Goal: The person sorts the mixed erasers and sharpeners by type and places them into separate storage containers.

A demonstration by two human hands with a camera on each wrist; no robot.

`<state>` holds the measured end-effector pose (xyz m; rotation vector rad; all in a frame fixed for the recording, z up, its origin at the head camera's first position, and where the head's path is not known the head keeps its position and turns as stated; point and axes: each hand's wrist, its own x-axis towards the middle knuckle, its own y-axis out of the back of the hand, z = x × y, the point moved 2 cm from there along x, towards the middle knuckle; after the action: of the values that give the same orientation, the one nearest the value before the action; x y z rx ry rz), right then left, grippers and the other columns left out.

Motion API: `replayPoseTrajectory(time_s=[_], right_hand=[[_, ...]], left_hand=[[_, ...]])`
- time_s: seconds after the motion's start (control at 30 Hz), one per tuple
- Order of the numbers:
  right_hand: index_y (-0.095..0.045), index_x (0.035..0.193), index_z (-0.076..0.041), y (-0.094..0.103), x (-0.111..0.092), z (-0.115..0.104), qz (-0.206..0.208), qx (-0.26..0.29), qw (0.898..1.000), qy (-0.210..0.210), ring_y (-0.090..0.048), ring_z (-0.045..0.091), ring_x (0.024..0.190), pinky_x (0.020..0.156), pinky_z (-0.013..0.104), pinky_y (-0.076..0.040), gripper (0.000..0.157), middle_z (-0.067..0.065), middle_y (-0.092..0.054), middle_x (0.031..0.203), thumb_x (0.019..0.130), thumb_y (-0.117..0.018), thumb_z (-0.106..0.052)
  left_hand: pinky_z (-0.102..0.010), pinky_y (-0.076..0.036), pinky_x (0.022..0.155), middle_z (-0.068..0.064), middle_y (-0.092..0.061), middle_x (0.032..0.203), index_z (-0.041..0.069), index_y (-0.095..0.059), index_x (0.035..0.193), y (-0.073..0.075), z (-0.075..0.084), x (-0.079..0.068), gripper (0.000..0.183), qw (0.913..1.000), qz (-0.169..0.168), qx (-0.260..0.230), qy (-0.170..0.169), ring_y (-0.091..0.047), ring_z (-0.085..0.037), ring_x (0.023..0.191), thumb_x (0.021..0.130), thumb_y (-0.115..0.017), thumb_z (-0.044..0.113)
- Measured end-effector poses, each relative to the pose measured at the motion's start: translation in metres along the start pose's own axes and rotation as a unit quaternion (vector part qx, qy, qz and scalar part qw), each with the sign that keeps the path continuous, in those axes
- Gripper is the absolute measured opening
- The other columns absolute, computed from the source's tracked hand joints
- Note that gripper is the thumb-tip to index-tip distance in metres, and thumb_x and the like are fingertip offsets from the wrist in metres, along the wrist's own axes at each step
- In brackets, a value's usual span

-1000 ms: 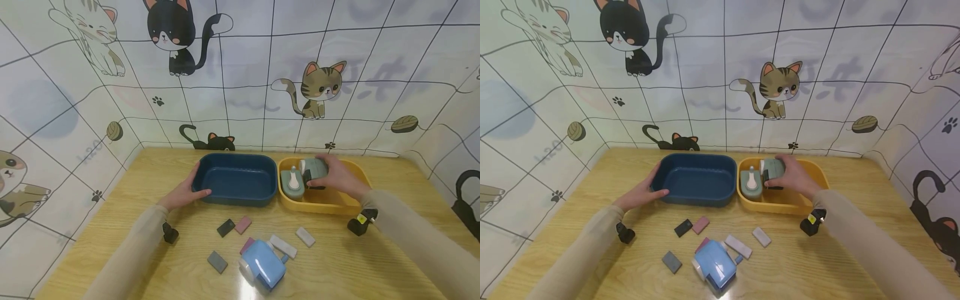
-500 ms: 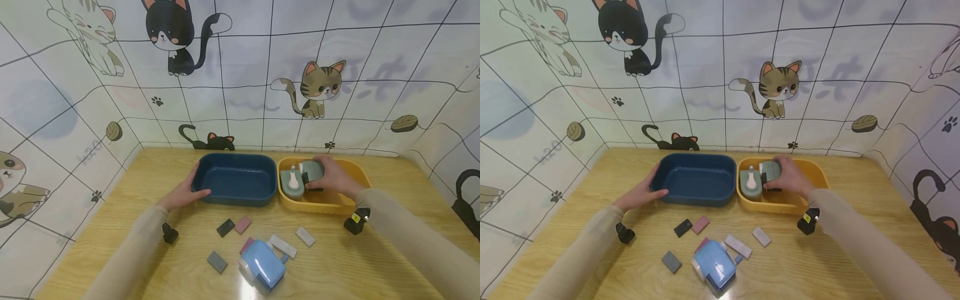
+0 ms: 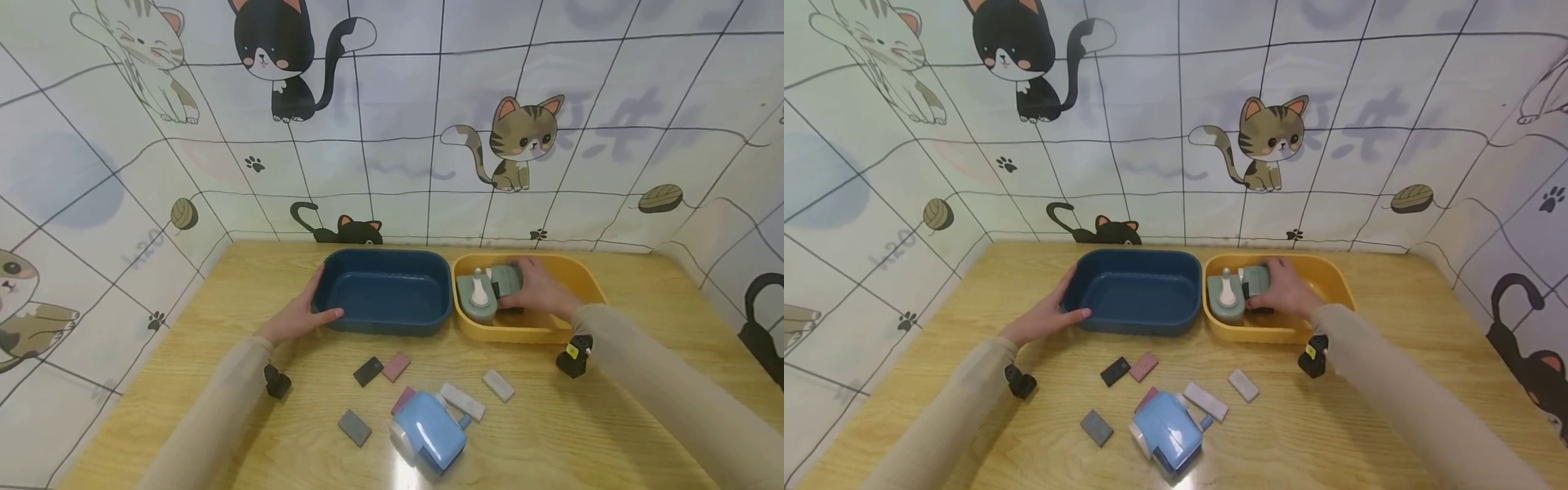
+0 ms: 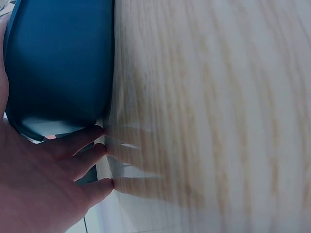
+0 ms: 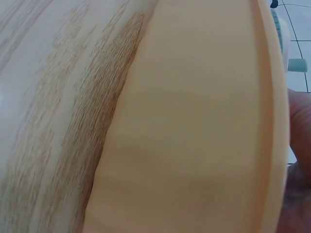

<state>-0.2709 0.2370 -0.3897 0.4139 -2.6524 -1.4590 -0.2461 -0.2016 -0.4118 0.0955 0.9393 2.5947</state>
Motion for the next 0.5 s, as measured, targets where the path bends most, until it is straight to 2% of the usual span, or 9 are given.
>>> replayPoseTrajectory(time_s=[0.13,0.2,0.4,0.5], right_hand=[[-0.034,0.135,0.016,0.001,0.000,0.001,-0.003,0.009,1.000,0.010,-0.041,0.044,0.108,0.091,0.058,-0.040,0.089,0.038,-0.030,0.133,0.072,-0.082,-0.024],[-0.034,0.135,0.016,0.001,0.000,0.002,-0.005,0.014,1.000,0.015,-0.041,0.044,0.110,0.093,0.058,-0.038,0.089,0.038,-0.032,0.134,0.071,-0.082,-0.023],[-0.036,0.136,0.016,0.004,-0.002,-0.001,-0.012,0.014,0.999,0.037,-0.040,0.045,0.116,0.099,0.058,-0.034,0.089,0.036,-0.036,0.134,0.071,-0.084,-0.022],[-0.035,0.138,0.015,0.005,-0.005,-0.004,-0.014,0.005,0.999,0.043,-0.036,0.048,0.122,0.102,0.060,-0.031,0.090,0.037,-0.033,0.138,0.071,-0.084,-0.022]], left_hand=[[-0.061,-0.013,0.110,-0.022,0.003,0.159,0.006,0.004,0.155,0.004,0.021,-0.007,0.097,1.0000,-0.005,-0.004,0.001,-0.006,-0.046,0.141,0.092,-0.067,0.023],[-0.062,-0.013,0.109,-0.023,0.003,0.158,0.005,0.004,0.154,0.005,0.025,-0.009,0.096,1.0000,-0.005,-0.005,0.000,-0.006,-0.047,0.141,0.092,-0.067,0.023],[-0.060,-0.013,0.110,-0.014,0.005,0.160,0.018,0.008,0.156,0.000,-0.001,0.001,0.100,1.0000,-0.001,0.001,0.001,-0.005,-0.041,0.143,0.092,-0.068,0.031],[-0.060,-0.013,0.110,-0.011,0.006,0.161,0.022,0.009,0.156,0.000,-0.008,0.003,0.101,1.0000,-0.002,0.001,0.000,-0.004,-0.039,0.144,0.091,-0.068,0.035]])
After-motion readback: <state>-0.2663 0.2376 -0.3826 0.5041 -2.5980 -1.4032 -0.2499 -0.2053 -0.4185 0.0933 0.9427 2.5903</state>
